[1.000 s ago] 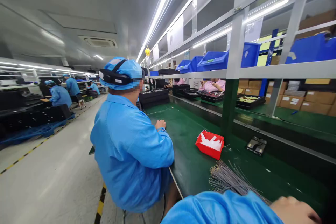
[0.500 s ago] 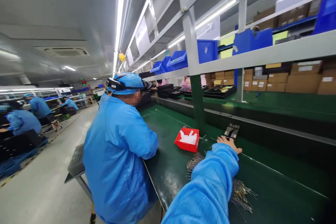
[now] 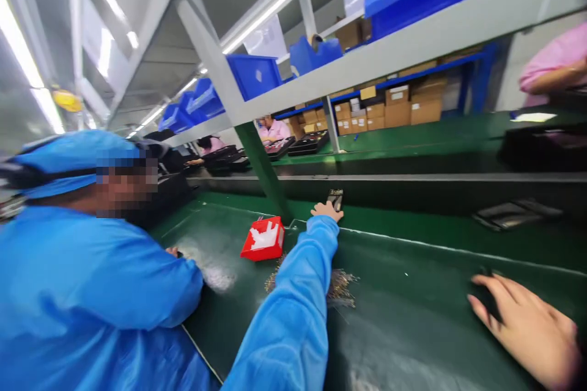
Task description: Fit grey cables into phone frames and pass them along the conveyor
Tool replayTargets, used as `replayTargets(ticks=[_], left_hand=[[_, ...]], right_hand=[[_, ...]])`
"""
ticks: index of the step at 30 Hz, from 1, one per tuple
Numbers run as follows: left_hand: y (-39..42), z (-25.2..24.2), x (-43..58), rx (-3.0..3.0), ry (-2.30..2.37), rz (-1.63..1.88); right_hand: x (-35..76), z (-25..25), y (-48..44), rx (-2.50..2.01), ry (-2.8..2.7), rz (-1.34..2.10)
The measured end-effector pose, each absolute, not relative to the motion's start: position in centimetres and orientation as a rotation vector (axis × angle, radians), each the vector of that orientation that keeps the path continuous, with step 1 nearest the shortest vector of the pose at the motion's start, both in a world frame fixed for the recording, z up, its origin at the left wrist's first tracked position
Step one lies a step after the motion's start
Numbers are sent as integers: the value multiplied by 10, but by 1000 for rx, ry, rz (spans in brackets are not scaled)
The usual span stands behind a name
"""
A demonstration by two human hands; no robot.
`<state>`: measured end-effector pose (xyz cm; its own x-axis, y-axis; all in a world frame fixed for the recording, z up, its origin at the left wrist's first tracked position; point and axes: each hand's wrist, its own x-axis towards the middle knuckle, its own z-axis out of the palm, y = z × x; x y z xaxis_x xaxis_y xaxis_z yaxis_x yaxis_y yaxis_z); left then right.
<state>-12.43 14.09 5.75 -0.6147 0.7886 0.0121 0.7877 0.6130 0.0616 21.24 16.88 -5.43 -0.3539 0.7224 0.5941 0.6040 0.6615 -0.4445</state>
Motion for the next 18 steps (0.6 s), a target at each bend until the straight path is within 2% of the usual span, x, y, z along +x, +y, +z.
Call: replayTargets(ticks=[5,9,12,15,18], left_hand=[[125,51,-82,1643,2629,6],[71,31,-18,1936,2444,44],[29,24,6,2231,2219,209],[1,35,-8,2248,2175,319],[-14,52,-40,2249,2157,214]], right_hand=[[217,-53,164,-1112,-2198,-61],[211,-41,148,-893,-2295,-142],[200,-27,122,-613,-2450,-77],[188,-14,91,-451,-2606,42],[179,-9,70,-443,-2680,57]])
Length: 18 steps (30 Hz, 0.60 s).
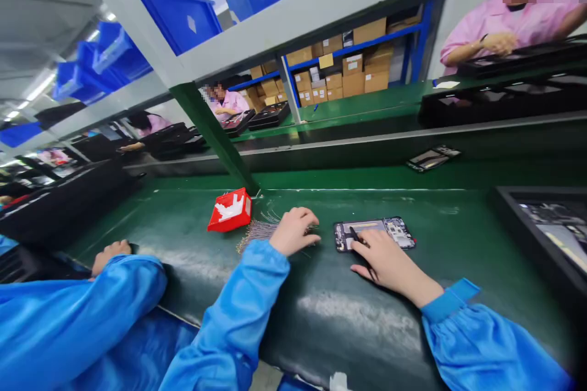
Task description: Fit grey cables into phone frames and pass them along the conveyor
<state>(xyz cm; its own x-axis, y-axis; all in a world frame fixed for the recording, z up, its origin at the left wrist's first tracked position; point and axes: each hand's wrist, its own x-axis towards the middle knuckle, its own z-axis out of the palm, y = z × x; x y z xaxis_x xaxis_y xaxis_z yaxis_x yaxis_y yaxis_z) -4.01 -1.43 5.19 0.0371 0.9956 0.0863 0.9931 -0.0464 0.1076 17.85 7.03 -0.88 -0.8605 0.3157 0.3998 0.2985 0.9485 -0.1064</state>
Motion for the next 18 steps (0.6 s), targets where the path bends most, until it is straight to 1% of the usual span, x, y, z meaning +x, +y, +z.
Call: replayTargets(ticks=[2,5,8,10,13,18], left_hand=[[-22,57,-53,2316,2044,74],[-34,51,-51,2430,2006,-144],[-40,42,-39,2497,2094,-303],[-40,39,-35,2519,2122,-342],[-34,36,-31,2560,2035,-280],[-24,21,-7,2594,1837,76]], right_hand=[[175,-8,64,-471,-2709,39],[177,-6,61,-513,-2754,62],[185,2,62,-527,-2826,175],[190,8,63,-524,-2852,282],[191,12,62,-499,-2780,485],[179,5,57,-542,-2414,936]])
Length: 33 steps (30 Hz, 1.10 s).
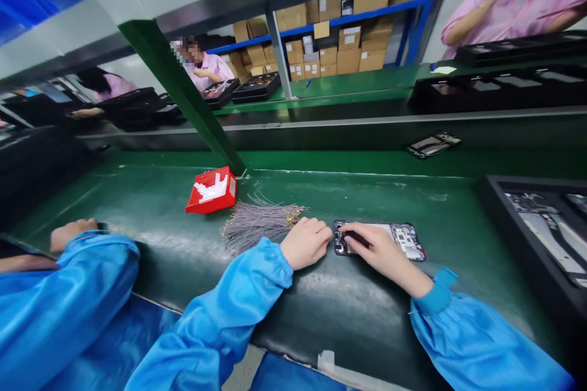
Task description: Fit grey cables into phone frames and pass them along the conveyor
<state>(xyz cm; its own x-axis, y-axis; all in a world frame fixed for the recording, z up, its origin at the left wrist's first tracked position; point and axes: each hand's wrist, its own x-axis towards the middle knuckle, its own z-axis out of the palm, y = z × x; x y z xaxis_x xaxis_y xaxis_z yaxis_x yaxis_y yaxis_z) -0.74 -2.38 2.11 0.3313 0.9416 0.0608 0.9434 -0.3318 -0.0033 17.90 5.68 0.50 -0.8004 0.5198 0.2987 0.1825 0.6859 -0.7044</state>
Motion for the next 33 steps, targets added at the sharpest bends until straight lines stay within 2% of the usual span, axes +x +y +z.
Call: replayTargets(ticks=[3,9,15,21,28,33], left_hand=[[-21,13,5,-2490,-1831,-161],[-23,9,7,-2445,-1966,-265],[-24,8,7,-2434,-2022,-333],[-24,7,7,-2426,-2035,-338],[-24,6,7,-2392,-2008,-316],[-24,5,8,-2371,-2002,-336]], right_hand=[[173,2,54,-614,-2265,1076],[171,1,57,-666,-2136,1049],[173,3,54,-754,-2113,1199],[171,8,49,-633,-2289,991],[173,6,55,-595,-2239,1147],[172,4,57,-679,-2216,1126]])
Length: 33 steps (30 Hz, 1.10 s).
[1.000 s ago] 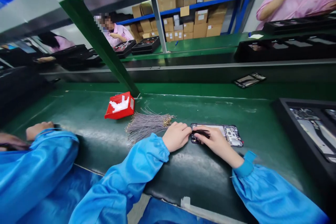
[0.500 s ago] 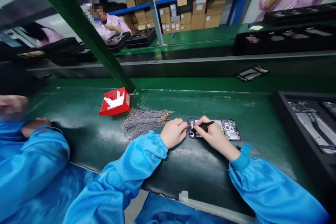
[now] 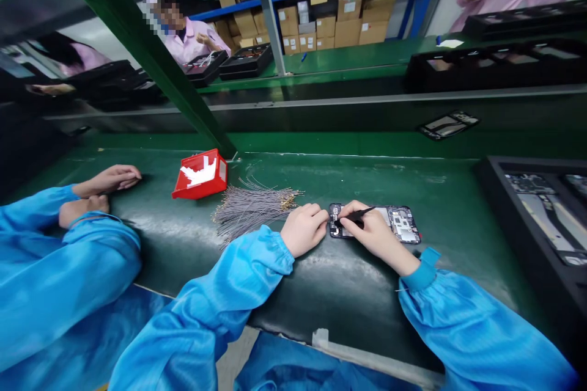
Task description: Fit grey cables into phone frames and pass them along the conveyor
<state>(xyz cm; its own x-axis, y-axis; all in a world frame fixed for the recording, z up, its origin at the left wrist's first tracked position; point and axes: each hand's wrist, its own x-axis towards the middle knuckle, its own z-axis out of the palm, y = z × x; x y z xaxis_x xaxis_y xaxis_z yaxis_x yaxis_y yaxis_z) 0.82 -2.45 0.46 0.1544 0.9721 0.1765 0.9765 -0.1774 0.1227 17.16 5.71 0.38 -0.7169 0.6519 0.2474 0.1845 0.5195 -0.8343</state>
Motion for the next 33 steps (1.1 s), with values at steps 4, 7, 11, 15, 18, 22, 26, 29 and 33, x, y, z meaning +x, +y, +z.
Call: replayTargets(ticks=[4,7,11,15,18,22,26,29,33], left_hand=[[-25,4,9,-2382,-2007,-336],[-25,5,10,-2383,-2010,-317],[-25,6,10,-2391,-2013,-294],[-25,6,10,-2405,-2009,-291],[-25,6,10,-2399,-2001,-280],[-25,6,10,-2399,-1999,-269],[-26,6,10,-2409,-2000,-260],[-25,6,10,-2404,-1989,-261],[-25,7,10,-2399,-1973,-246]], right_hand=[[170,5,57,-687,-2235,1106],[170,5,58,-717,-2206,1129],[171,5,58,-736,-2170,1148],[172,5,58,-725,-2165,1162],[171,5,58,-729,-2165,1168],[172,4,58,-727,-2166,1162],[172,3,59,-719,-2168,1145],[171,2,57,-687,-2189,1109],[172,2,54,-578,-2274,977]])
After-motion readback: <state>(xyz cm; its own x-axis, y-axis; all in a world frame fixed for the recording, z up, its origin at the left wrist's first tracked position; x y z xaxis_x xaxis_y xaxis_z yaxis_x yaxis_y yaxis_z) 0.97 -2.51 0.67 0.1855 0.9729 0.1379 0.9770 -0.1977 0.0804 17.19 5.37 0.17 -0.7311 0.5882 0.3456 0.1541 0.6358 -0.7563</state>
